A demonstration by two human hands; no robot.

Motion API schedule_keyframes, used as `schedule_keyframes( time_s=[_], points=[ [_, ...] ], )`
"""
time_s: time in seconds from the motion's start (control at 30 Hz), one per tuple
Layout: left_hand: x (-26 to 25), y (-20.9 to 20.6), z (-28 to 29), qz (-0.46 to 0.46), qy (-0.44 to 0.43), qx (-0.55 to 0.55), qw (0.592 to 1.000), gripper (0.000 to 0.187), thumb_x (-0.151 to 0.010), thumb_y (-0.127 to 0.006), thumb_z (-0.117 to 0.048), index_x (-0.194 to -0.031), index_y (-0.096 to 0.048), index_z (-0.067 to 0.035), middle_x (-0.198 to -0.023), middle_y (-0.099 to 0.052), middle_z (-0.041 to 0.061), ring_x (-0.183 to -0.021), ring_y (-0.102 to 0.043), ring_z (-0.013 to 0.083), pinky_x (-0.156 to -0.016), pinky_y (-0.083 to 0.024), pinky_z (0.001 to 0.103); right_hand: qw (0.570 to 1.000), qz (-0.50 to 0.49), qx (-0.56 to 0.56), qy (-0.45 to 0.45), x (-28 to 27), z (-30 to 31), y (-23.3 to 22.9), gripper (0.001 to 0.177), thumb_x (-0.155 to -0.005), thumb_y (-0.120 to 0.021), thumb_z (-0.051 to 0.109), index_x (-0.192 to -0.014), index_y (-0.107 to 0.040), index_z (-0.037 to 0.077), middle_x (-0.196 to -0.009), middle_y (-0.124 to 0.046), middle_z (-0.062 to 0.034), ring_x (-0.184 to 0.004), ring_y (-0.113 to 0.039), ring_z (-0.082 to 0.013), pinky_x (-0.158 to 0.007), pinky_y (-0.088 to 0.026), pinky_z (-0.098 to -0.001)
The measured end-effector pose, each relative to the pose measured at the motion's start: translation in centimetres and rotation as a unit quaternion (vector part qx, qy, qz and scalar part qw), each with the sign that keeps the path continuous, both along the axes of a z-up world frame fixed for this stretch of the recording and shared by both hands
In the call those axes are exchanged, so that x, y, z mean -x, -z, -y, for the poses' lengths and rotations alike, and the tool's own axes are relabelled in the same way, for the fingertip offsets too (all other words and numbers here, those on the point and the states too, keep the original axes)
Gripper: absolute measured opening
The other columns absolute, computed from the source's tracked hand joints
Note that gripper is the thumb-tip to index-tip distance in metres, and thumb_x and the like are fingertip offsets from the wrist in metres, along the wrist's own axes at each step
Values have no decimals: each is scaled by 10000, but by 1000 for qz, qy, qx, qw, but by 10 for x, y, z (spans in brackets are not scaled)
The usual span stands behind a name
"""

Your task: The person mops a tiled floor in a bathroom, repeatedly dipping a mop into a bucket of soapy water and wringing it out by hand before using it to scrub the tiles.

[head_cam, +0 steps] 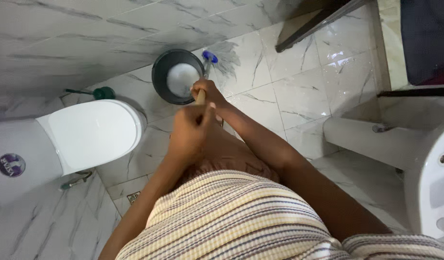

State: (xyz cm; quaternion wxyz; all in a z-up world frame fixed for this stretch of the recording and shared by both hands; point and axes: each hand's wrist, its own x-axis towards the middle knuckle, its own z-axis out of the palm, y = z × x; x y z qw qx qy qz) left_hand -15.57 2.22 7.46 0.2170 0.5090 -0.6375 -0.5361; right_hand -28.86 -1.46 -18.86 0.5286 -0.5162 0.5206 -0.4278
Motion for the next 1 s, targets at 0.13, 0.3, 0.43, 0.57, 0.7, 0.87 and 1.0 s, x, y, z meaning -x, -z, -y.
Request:
schedule_keyframes(
  time_s=[0.13,0.3,0.43,0.57,0.7,0.87,1.0],
  points=[
    [-6,20,12,-18,-91,10,996,428,-1004,-617,-275,-686,-592,10,-552,-460,39,-504,-389,124,-490,-319,353,995,-26,94,-13,-6,-4,22,177,-749,-757,99,-789,-636,-24,-764,-610,-108,-729,-591,-187,-646,-464,-354],
    [-31,35,33,-179,-194,-110,958,449,-1002,-601,-228,-592,-492,-80,-542,-451,5,-458,-357,104,-446,-254,329,984,-168,-28,-52,-16,-3,52,223,-783,-761,199,-805,-703,-15,-825,-676,-136,-738,-650,-260,-678,-525,-389],
    [-45,53,46,-269,-182,-109,939,419,-1000,-522,-158,-597,-412,-121,-529,-374,10,-448,-338,123,-483,-298,336,980,-175,82,-37,-2,-11,73,256,-626,-734,126,-825,-722,-34,-875,-721,-189,-768,-699,-298,-680,-562,-395],
    [-45,89,44,-267,-214,-140,929,400,-979,-528,-162,-596,-421,-124,-498,-384,31,-415,-355,154,-451,-312,352,929,-332,-95,-131,18,-16,101,120,-733,-698,117,-766,-736,8,-787,-716,-198,-723,-694,-308,-690,-567,-426],
    [-34,134,25,-290,-196,-166,922,426,-1017,-536,-196,-617,-406,-127,-513,-400,40,-441,-398,158,-457,-323,351,906,-371,-113,-167,45,-50,131,174,-756,-713,180,-725,-704,9,-718,-679,-183,-663,-684,-305,-649,-561,-426],
    [-31,136,1,-208,-88,-210,951,400,-1013,-547,-229,-646,-484,-84,-539,-495,34,-439,-407,118,-418,-282,326,954,-285,49,-75,62,-110,116,276,-702,-802,241,-681,-681,-6,-679,-650,-178,-627,-628,-323,-593,-484,-432],
    [-12,90,2,-66,-13,-175,982,472,-999,-599,-246,-593,-518,-20,-529,-495,23,-455,-416,114,-439,-312,319,974,-207,-83,-48,49,-116,81,223,-795,-759,224,-739,-692,19,-684,-671,-114,-611,-628,-225,-583,-485,-388]
  ],
)
